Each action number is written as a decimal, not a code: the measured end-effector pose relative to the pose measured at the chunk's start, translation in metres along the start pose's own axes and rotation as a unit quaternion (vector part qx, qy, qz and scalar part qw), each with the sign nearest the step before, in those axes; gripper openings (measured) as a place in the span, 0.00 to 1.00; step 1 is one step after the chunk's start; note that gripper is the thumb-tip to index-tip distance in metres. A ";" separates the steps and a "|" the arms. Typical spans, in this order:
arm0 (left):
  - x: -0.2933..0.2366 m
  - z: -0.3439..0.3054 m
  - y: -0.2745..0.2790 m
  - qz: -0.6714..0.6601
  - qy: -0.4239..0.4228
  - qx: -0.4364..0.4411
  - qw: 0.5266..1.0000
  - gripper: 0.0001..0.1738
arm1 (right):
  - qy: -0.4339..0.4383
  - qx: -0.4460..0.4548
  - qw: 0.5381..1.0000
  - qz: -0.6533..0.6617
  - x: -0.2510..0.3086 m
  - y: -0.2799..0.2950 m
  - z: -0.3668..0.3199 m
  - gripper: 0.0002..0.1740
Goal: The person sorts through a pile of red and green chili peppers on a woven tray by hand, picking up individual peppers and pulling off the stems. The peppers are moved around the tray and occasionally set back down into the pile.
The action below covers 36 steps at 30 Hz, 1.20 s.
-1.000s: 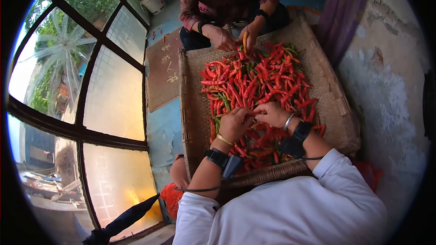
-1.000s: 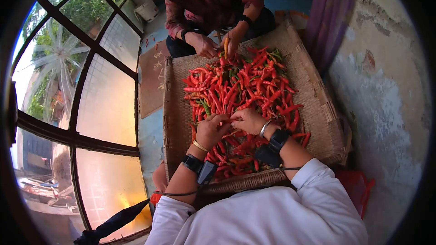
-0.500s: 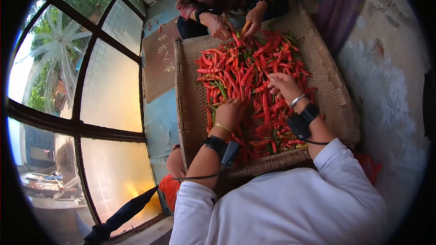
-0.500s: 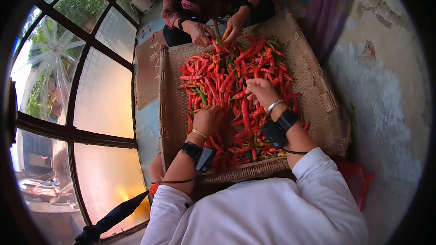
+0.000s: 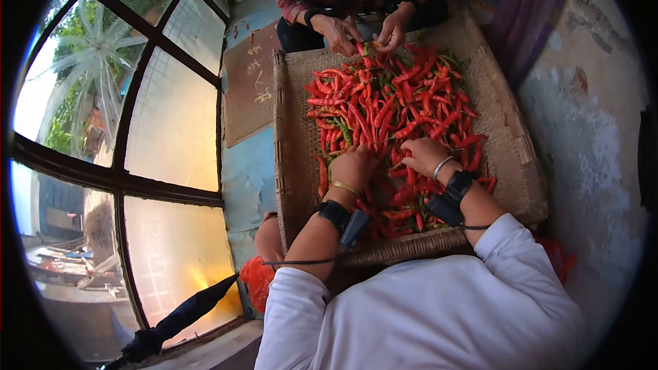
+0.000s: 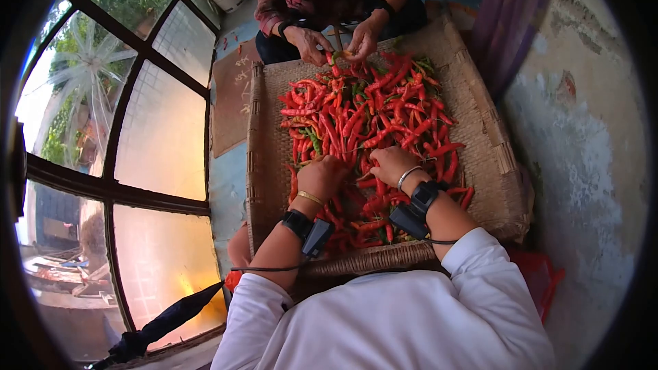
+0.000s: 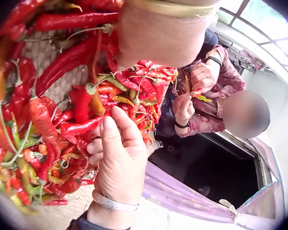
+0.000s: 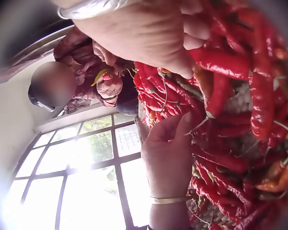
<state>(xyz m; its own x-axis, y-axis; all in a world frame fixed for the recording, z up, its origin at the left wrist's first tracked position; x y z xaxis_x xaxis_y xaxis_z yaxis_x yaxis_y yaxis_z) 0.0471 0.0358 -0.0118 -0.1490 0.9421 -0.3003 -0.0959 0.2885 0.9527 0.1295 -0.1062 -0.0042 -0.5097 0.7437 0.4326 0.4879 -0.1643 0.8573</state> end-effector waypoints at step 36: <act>-0.029 -0.007 0.025 -0.241 -0.101 -0.007 0.965 0.11 | 0.044 0.068 0.755 0.651 0.017 0.013 -0.004 0.13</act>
<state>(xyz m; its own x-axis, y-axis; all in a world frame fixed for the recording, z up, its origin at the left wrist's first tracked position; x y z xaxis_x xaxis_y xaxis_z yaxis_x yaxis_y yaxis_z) 0.0424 0.0140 0.0203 0.1104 0.7132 -0.6922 -0.1194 0.7010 0.7031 0.1243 -0.0987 0.0153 0.4216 -0.0375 0.9060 0.6817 -0.6457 -0.3440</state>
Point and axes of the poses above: each hand's wrist, its own z-axis towards the middle knuckle, its own y-axis out of the back of the hand, x = y × z, the point moved 6 cm from there along z, towards the middle knuckle, and after that the axes turned 7 degrees about -y, right-handed, at the moved point
